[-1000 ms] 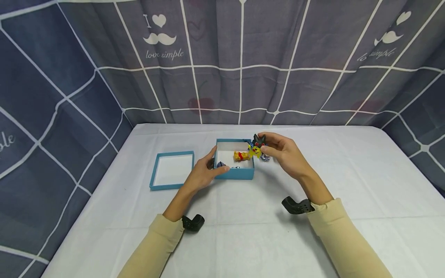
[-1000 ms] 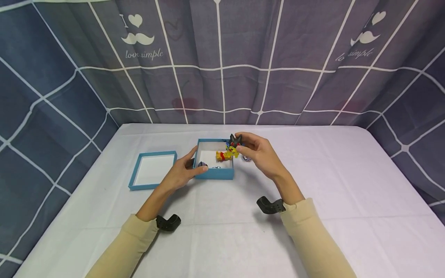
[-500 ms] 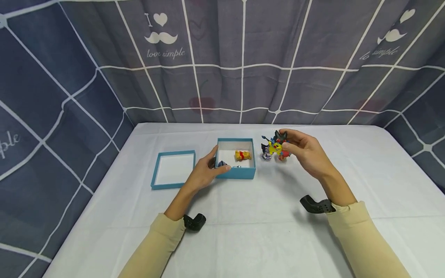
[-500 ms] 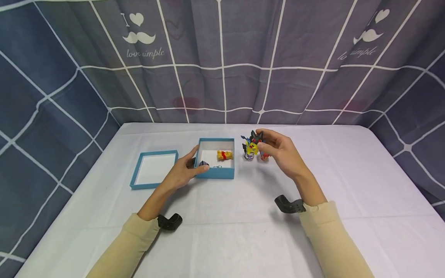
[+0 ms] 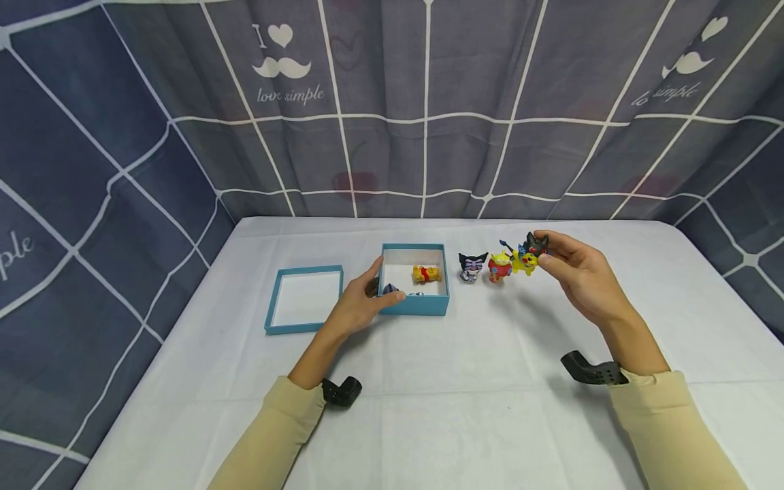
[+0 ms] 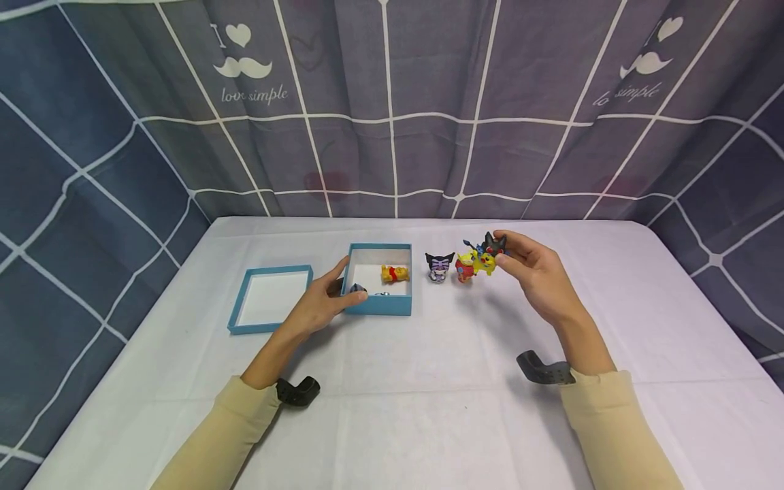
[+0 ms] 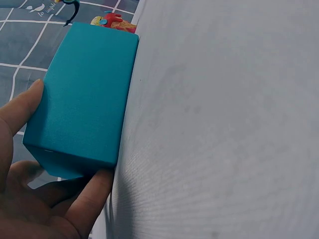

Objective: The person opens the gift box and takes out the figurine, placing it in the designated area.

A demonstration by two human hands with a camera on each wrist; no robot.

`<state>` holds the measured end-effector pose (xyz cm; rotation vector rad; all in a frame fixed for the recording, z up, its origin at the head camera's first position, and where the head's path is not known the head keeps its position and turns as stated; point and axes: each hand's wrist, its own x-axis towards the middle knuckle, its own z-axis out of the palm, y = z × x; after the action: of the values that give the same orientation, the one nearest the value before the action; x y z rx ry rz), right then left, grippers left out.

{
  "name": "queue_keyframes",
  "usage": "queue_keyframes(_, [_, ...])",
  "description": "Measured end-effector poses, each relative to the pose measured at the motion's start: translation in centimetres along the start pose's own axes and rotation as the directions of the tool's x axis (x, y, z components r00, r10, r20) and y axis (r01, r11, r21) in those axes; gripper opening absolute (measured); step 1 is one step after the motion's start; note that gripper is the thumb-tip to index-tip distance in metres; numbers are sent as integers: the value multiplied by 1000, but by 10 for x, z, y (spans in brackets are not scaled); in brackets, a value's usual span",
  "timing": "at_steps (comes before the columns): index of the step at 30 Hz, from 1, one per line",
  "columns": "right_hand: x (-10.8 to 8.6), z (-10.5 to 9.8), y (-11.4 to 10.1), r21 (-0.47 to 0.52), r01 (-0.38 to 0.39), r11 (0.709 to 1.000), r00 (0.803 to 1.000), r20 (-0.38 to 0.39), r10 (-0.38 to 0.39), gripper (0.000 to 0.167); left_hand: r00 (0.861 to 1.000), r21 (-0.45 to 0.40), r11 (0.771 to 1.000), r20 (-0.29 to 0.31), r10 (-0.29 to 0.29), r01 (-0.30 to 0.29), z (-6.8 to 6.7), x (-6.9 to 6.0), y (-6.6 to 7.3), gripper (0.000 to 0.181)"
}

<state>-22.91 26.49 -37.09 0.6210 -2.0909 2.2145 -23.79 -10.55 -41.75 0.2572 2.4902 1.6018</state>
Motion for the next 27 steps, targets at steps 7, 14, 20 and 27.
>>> queue_keyframes(7, [-6, -13, 6, 44, 9, 999, 999, -48, -7, 39, 1000, -28, 999, 5, 26, -25, 1, 0, -2, 91])
queue_keyframes(14, [-8, -24, 16, 93, 19, 996, 998, -54, -14, 37, 1000, -21, 1000, 5, 17, -17, 1, 1, -2, 90])
queue_keyframes(20, [-8, -31, 26, 92, 3, 996, 999, -44, 1, 36, 1000, -22, 1000, 1, 15, -15, 1, 1, -2, 89])
queue_keyframes(27, [-7, -36, 36, 132, -14, 991, 1000, -7, 15, 36, 1000, -45, 999, 2, 25, -25, 1, 1, -4, 90])
